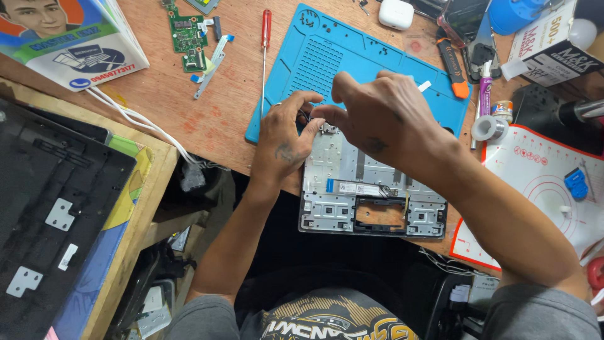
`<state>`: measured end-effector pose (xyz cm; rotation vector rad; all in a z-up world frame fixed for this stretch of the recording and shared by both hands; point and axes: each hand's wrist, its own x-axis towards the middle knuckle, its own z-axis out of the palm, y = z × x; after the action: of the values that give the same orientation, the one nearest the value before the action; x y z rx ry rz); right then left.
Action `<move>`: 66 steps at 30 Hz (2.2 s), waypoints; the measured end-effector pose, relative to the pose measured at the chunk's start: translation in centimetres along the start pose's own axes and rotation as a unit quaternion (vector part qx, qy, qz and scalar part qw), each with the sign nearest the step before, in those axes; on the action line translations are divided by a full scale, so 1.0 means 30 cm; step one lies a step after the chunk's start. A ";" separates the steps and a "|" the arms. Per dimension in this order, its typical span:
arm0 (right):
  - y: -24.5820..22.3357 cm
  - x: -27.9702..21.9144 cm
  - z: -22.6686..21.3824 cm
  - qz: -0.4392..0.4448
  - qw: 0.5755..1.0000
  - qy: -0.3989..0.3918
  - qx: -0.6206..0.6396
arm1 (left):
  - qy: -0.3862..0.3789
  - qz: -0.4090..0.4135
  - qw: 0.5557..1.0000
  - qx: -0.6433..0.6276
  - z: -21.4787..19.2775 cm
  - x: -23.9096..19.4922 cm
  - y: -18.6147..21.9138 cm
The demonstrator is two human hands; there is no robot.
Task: The person uses a screwdriver to remove screws from a disassembled laptop chassis, then uses a soldering iron to work on internal components. They handle a small circuit board and ribbon cable, placing them on the workbench.
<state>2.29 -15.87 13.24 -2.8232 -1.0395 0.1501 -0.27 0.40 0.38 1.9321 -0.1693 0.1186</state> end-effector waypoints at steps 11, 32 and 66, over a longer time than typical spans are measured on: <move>0.017 -0.020 0.005 0.035 0.999 0.008 0.010 | 0.003 0.018 1.000 0.013 0.000 0.001 -0.001; 0.025 -0.005 0.034 -0.029 0.993 0.086 0.070 | -0.007 -0.003 1.000 0.016 -0.002 -0.001 0.007; 0.310 0.000 0.072 -0.003 0.953 0.276 0.124 | 0.016 0.013 1.000 0.010 0.008 0.002 -0.014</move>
<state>7.94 -22.70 9.66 -2.4114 -0.8259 -0.4526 -0.12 0.33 -0.09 1.9472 -0.1729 0.1701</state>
